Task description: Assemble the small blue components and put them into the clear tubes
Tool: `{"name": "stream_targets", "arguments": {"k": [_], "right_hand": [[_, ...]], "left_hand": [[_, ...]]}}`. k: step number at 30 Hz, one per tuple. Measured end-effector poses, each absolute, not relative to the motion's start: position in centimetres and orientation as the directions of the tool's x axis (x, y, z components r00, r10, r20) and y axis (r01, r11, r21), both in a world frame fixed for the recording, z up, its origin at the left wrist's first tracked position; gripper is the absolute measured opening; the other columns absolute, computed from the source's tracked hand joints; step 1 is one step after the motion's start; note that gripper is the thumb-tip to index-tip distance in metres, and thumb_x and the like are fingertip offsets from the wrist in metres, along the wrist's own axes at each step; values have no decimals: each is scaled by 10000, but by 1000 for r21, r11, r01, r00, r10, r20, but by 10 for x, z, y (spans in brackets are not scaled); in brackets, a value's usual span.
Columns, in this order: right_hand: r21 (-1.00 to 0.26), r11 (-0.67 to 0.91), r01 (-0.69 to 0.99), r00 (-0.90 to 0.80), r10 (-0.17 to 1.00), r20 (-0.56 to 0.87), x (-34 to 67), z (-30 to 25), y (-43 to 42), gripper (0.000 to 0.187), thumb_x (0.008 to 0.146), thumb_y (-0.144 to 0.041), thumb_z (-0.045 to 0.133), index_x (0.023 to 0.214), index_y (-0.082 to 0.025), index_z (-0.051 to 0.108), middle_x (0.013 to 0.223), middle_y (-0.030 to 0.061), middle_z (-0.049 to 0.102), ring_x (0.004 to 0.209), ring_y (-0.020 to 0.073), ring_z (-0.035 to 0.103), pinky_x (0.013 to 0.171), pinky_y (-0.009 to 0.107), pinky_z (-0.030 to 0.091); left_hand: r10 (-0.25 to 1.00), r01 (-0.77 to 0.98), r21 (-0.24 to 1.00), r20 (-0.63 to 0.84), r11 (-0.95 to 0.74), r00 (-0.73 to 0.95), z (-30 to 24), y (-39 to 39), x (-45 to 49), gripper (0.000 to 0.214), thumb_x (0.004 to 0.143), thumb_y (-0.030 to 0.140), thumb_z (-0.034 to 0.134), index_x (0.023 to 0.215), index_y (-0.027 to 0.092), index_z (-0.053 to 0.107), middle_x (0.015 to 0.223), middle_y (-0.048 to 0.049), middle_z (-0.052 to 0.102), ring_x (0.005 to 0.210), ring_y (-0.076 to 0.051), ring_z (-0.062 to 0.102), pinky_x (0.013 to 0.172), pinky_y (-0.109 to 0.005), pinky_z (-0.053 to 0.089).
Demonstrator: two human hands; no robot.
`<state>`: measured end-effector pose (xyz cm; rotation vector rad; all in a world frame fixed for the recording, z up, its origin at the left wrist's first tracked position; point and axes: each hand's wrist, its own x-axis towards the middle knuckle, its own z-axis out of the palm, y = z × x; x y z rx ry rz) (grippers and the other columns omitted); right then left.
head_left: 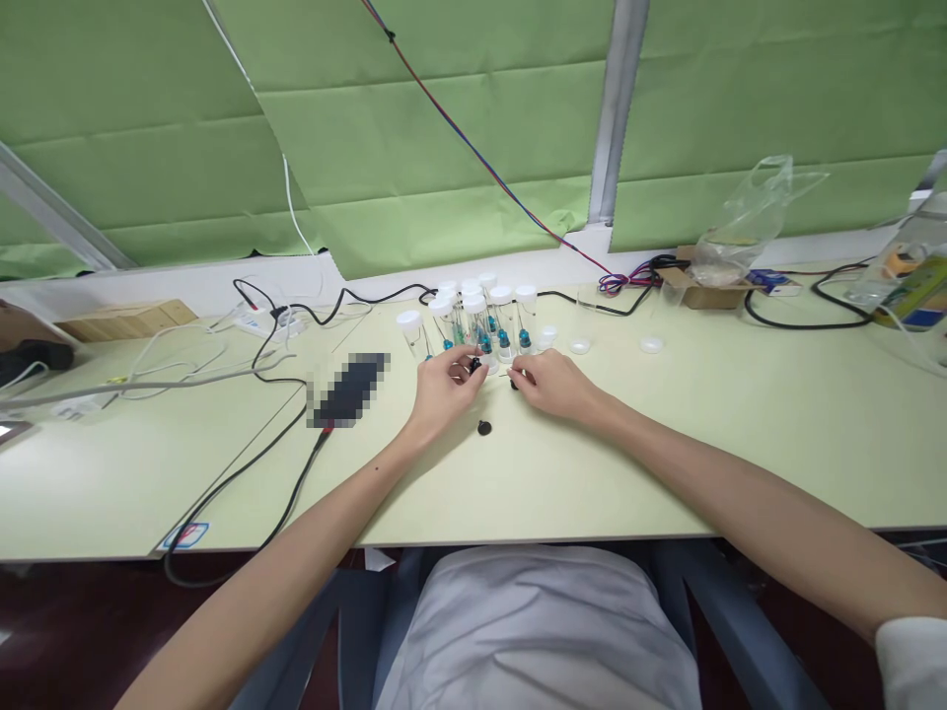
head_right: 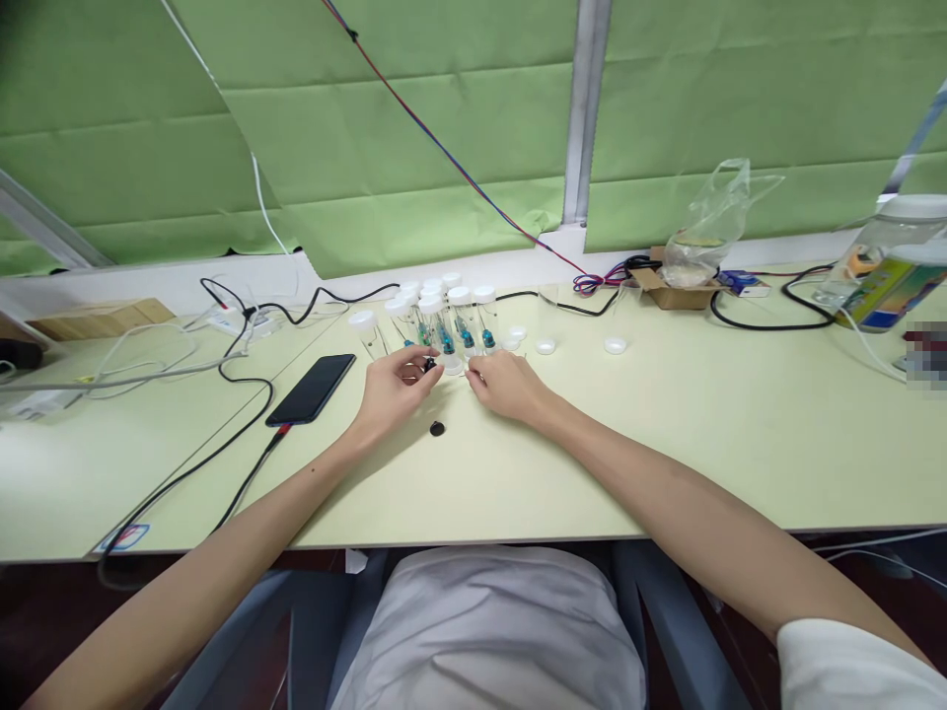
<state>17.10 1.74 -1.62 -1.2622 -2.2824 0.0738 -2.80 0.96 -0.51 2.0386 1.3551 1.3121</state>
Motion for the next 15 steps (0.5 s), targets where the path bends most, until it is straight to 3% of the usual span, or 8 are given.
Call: {"name": "stream_targets", "arguments": {"k": [8, 15], "right_hand": [[-211, 398, 893, -323, 892, 314, 180, -14, 25, 295, 1004, -240, 407, 925, -175, 684, 880, 108, 732, 796, 225, 646, 632, 295, 319], [-176, 350, 920, -304, 921, 242, 183, -15, 28, 246, 992, -235, 425, 975, -173, 662, 955, 132, 730, 851, 247, 661, 623, 301, 325]], "left_hand": [[838, 523, 685, 534, -507, 112, -7, 11, -27, 278, 810, 332, 663, 1025, 163, 708, 760, -1, 579, 556, -97, 525, 548, -239, 428], [850, 520, 690, 504, -504, 155, -5, 7, -25, 228, 816, 319, 655, 993, 177, 677, 816, -13, 620, 534, -92, 528, 558, -251, 454]]}}
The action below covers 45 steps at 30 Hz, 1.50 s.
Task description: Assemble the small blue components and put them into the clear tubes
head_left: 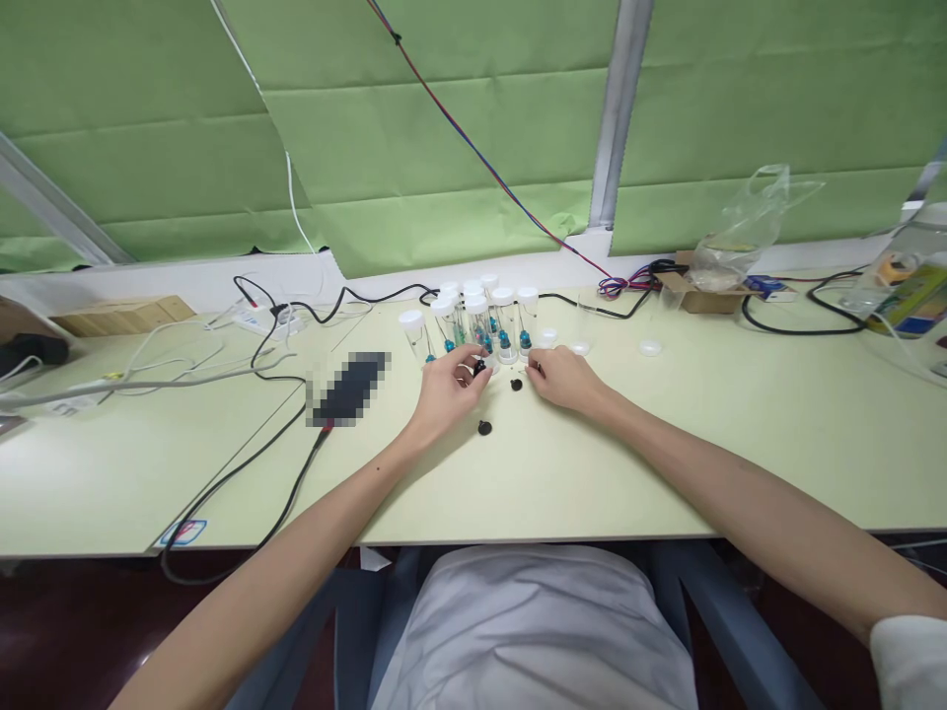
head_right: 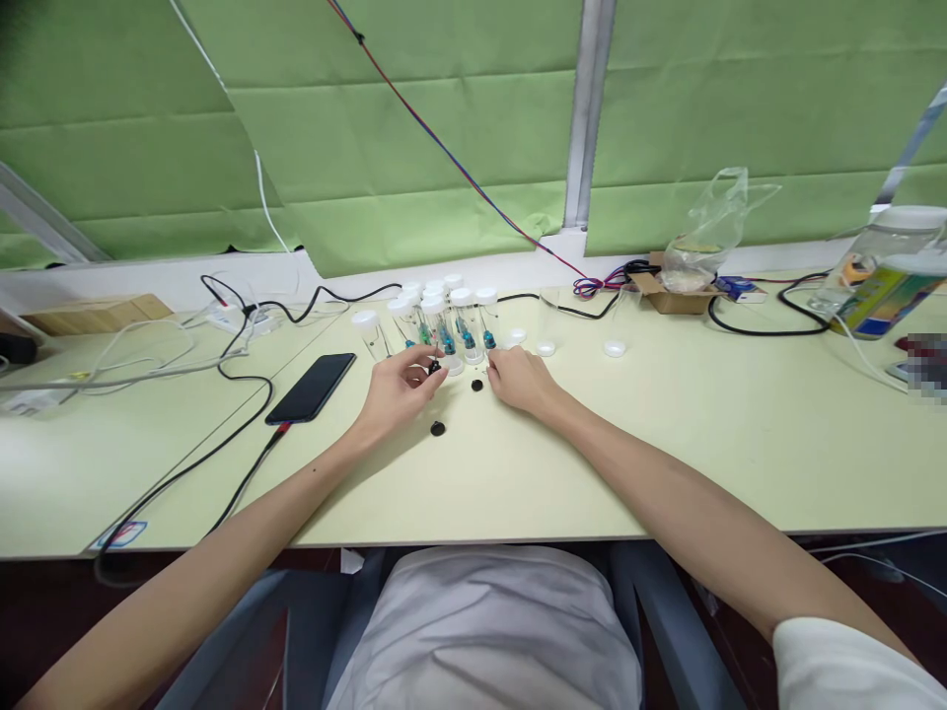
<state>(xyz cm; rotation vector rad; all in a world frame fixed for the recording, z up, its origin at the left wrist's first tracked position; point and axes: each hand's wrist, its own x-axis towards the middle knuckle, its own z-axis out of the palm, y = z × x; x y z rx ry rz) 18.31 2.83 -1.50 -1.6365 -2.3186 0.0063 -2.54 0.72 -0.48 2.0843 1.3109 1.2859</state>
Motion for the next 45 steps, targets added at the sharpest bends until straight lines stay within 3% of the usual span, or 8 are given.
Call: {"name": "stream_targets", "arguments": {"k": [9, 16, 24, 28, 31, 34, 45], "right_hand": [[-184, 355, 916, -314, 924, 219, 182, -17, 29, 162, 943, -222, 494, 956, -192, 654, 947, 114, 730, 862, 254, 661, 613, 300, 320], [-209, 355, 911, -296, 918, 265, 182, -18, 29, 177, 942, -225, 487, 915, -199, 661, 882, 96, 732, 824, 245, 659, 596, 297, 301], [-277, 423, 863, -313, 877, 365, 175, -12, 19, 264, 1020, -300, 421, 949, -201, 655, 848, 64, 738, 771, 206, 648, 636, 287, 333], [-272, 430, 861, -351, 889, 293, 171, -13, 14, 254, 1021, -391, 464, 1032, -203, 635, 920, 74, 749, 815, 214, 664, 644, 279, 347], [-249, 413, 876, -359, 904, 234, 170, -16, 13, 275, 1006, -434, 499, 1070, -194, 620, 978, 92, 747, 853, 227, 675, 659, 282, 377], [-239, 408, 881, -363, 907, 212, 170, -17, 14, 259, 1004, -415, 502, 1063, -189, 614, 1017, 105, 741, 877, 235, 679, 670, 288, 397], [-234, 403, 885, -366, 912, 187, 169, -14, 12, 202, 998, -316, 477, 1079, -177, 599, 1041, 136, 728, 889, 262, 675, 668, 309, 407]], "left_hand": [[878, 500, 724, 426, -475, 217, -4, 6, -25, 161, 829, 332, 654, 878, 179, 645, 892, -40, 679, 586, -118, 591, 563, -260, 497], [930, 278, 894, 300, -352, 213, -2, 6, -23, 332, 771, 474, 747, 850, 173, 632, 848, -37, 623, 549, -124, 602, 493, -263, 482], [949, 99, 959, 242, -266, 204, 5, 5, -23, 368, 722, 484, 809, 860, 178, 660, 799, -23, 618, 530, -101, 544, 472, -253, 442], [929, 234, 906, 306, -351, 210, 2, 5, -24, 308, 778, 457, 764, 891, 181, 685, 829, -34, 635, 541, -100, 539, 482, -252, 437], [861, 413, 756, 459, -508, 217, -2, 4, -24, 219, 825, 390, 721, 919, 192, 722, 941, -52, 632, 665, -116, 580, 566, -247, 485], [814, 523, 632, 518, -572, 264, -4, 4, -23, 186, 857, 343, 688, 964, 206, 753, 958, -50, 593, 696, -112, 580, 613, -246, 515], [793, 573, 567, 538, -592, 287, -7, 8, -29, 195, 875, 338, 686, 1010, 235, 783, 1050, -53, 540, 569, -61, 518, 599, -271, 499]]}}
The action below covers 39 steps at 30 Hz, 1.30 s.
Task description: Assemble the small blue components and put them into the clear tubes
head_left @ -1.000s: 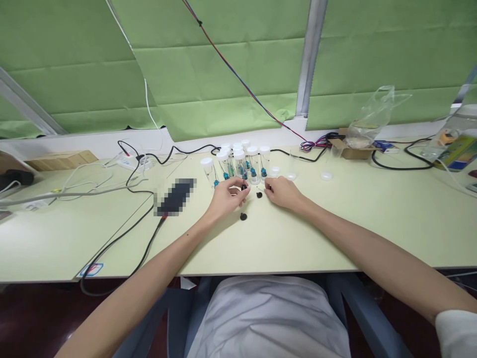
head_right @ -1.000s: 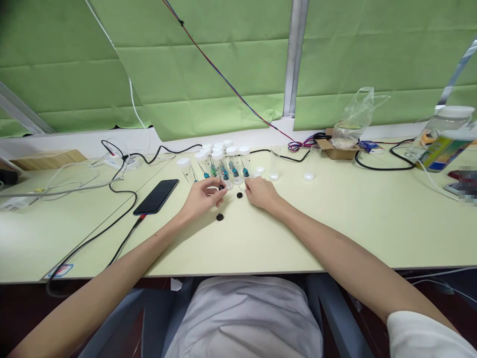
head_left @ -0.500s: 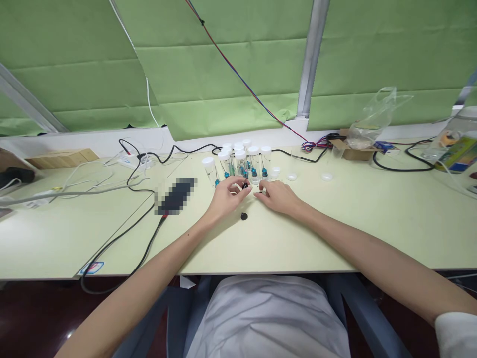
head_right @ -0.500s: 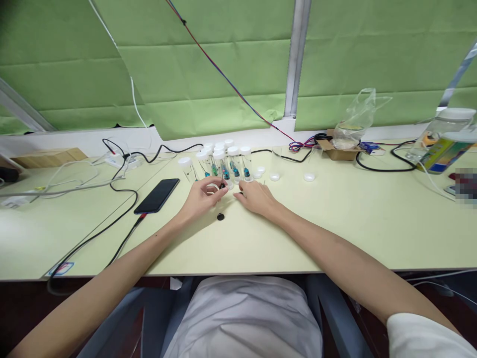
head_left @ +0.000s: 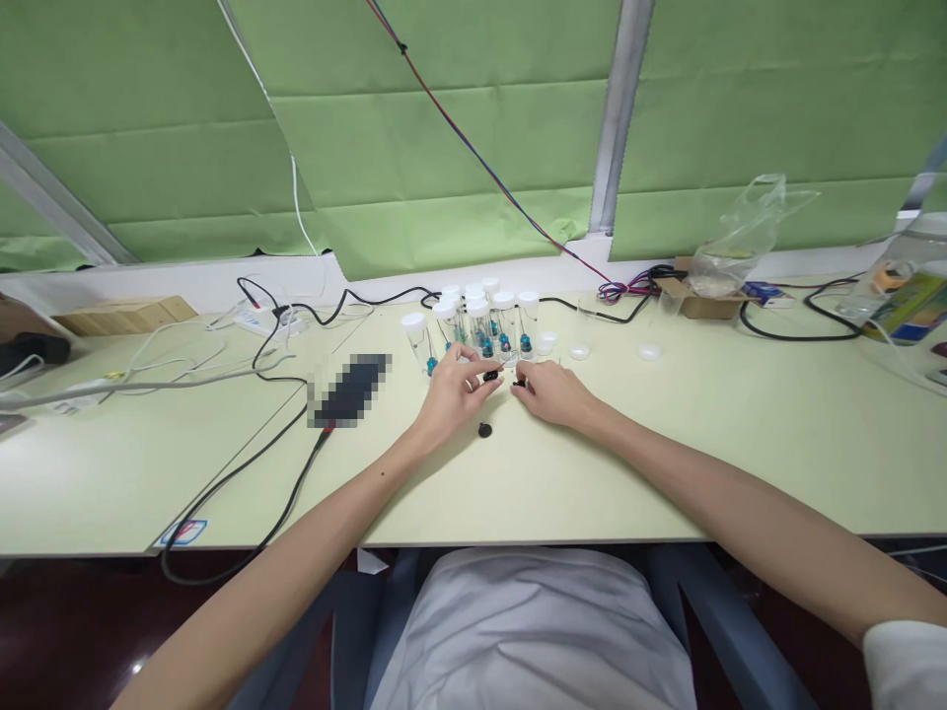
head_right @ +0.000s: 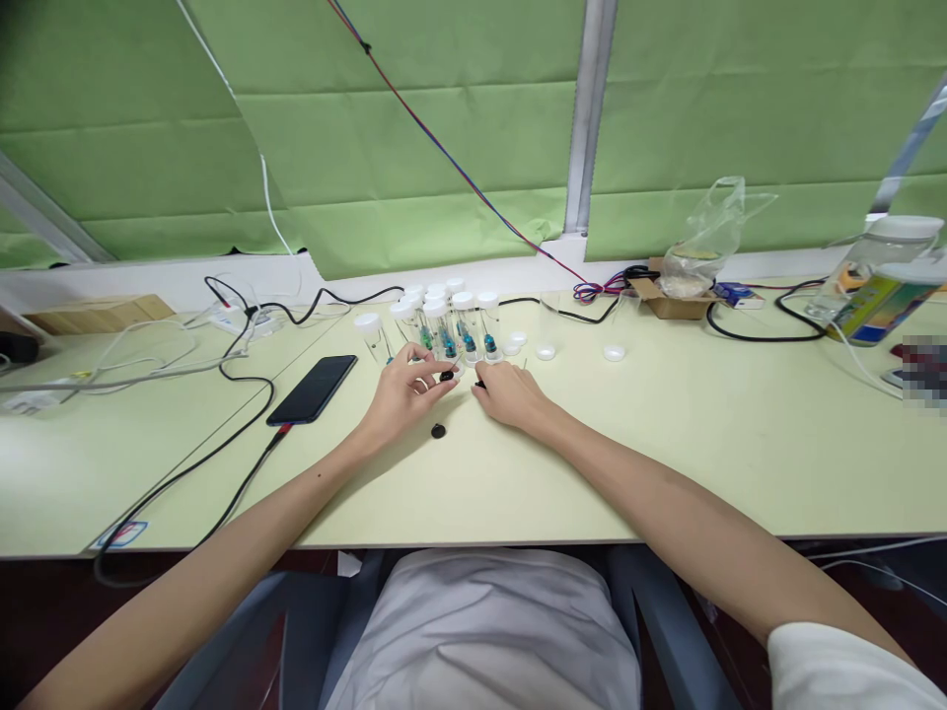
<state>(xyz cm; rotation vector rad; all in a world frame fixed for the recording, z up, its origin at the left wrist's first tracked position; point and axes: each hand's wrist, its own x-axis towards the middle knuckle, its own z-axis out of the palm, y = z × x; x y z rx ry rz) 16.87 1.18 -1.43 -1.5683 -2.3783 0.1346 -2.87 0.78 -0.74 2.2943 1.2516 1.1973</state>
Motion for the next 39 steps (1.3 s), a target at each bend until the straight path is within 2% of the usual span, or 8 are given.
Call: {"name": "stream_targets", "arguments": {"k": [3, 6, 11, 19, 23, 27, 33, 39], "right_hand": [[-224, 406, 886, -372, 911, 181, 168, -14, 11, 192, 1001, -300, 468, 1077, -174, 590, 1051, 143, 723, 882, 262, 674, 667, 310, 404], [-215, 410, 886, -377, 908, 182, 168, -15, 12, 182, 1006, -287, 459, 1068, -170, 584, 1070, 151, 716, 896, 266, 675, 669, 311, 401], [-249, 424, 871, -377, 901, 215, 168, -15, 12, 184, 1029, -282, 428, 1056, -170, 572, 1088, 147, 712, 938, 263, 674, 680, 304, 392], [-393, 533, 749, -389, 834, 391, 166, -17, 13, 189, 1040, -283, 402, 1042, -183, 563, 1033, 99, 706, 910, 217, 647, 741, 289, 408], [-479, 604, 637, -383, 787, 484, 164, -16, 10, 210, 1042, -311, 399, 1052, -186, 567, 992, 76, 695, 854, 188, 630, 740, 278, 424], [-510, 669, 541, -375, 734, 566, 163, -15, 7, 216, 1031, -319, 410, 1058, -181, 573, 980, 73, 682, 851, 180, 623, 750, 275, 443], [-534, 671, 514, -373, 735, 566, 162, -16, 6, 202, 1013, -329, 436, 1072, -189, 569, 1009, 75, 679, 817, 170, 618, 748, 278, 466], [-546, 677, 494, -360, 731, 580, 162, -17, 6, 204, 998, -355, 462, 1054, -193, 572, 998, 73, 671, 772, 164, 619, 732, 287, 486]], "left_hand": [[767, 585, 525, 565, -618, 304, -8, 9, -29, 196, 872, 337, 689, 1003, 229, 786, 996, -47, 549, 581, -78, 511, 615, -279, 480], [754, 596, 489, 556, -637, 349, -7, 9, -28, 193, 879, 323, 670, 996, 210, 773, 818, -22, 570, 622, -122, 531, 646, -283, 466], [759, 596, 488, 528, -638, 380, -8, 10, -26, 172, 864, 306, 652, 958, 187, 734, 695, -6, 587, 636, -148, 538, 637, -278, 446], [826, 540, 634, 499, -554, 261, -4, 5, -23, 233, 862, 386, 651, 949, 178, 708, 693, -11, 621, 624, -141, 555, 595, -261, 455], [855, 470, 719, 479, -511, 197, -1, 4, -22, 287, 845, 448, 672, 955, 184, 689, 711, -5, 594, 615, -132, 560, 563, -248, 459], [885, 368, 805, 423, -465, 195, 1, 4, -22, 313, 832, 480, 692, 957, 195, 661, 715, 7, 559, 575, -120, 560, 514, -237, 459], [921, 178, 910, 341, -374, 190, 4, 3, -21, 359, 793, 510, 743, 915, 195, 623, 706, 10, 558, 509, -114, 544, 430, -247, 445], [946, 58, 955, 280, -292, 164, 5, 4, -21, 390, 748, 512, 789, 865, 190, 602, 711, 12, 563, 530, -114, 553, 424, -246, 452]]}}
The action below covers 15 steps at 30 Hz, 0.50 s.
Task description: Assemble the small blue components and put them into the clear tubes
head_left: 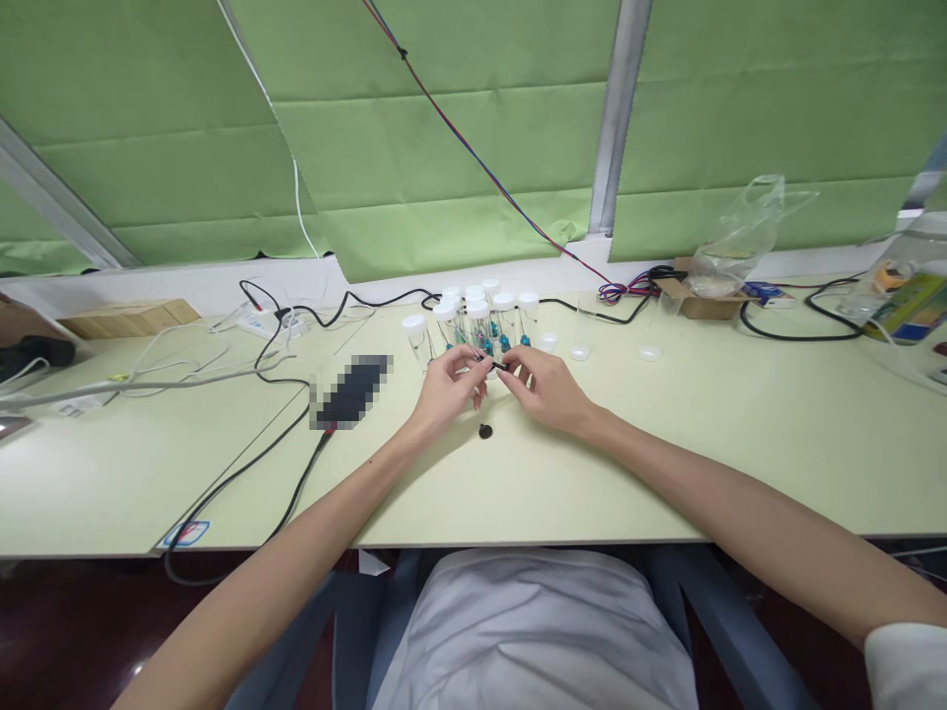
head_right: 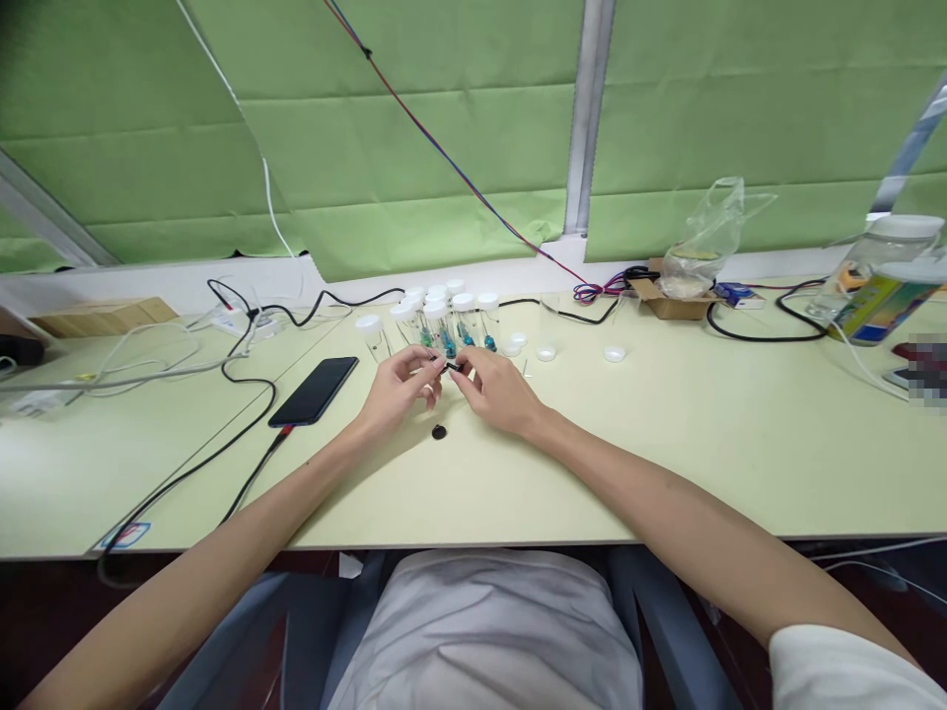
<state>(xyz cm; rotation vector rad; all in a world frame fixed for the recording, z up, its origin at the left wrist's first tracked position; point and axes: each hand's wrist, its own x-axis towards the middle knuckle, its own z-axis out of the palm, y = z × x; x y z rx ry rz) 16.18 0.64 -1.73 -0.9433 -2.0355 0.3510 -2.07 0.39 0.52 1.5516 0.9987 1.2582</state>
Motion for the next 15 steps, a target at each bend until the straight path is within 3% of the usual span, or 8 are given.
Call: {"name": "stream_targets", "arguments": {"k": [15], "right_hand": [[-546, 709, 447, -377, 702, 603, 161, -17, 2, 168, 970, -323, 504, 1053, -194, 573, 974, 64, 673, 700, 141, 594, 684, 278, 506]], "left_hand": [[964, -25, 975, 221, -220, 147, 6, 2, -18, 413, 725, 499, 816, 861, 186, 583, 697, 24, 554, 521, -109, 561, 423, -243, 441]]}}
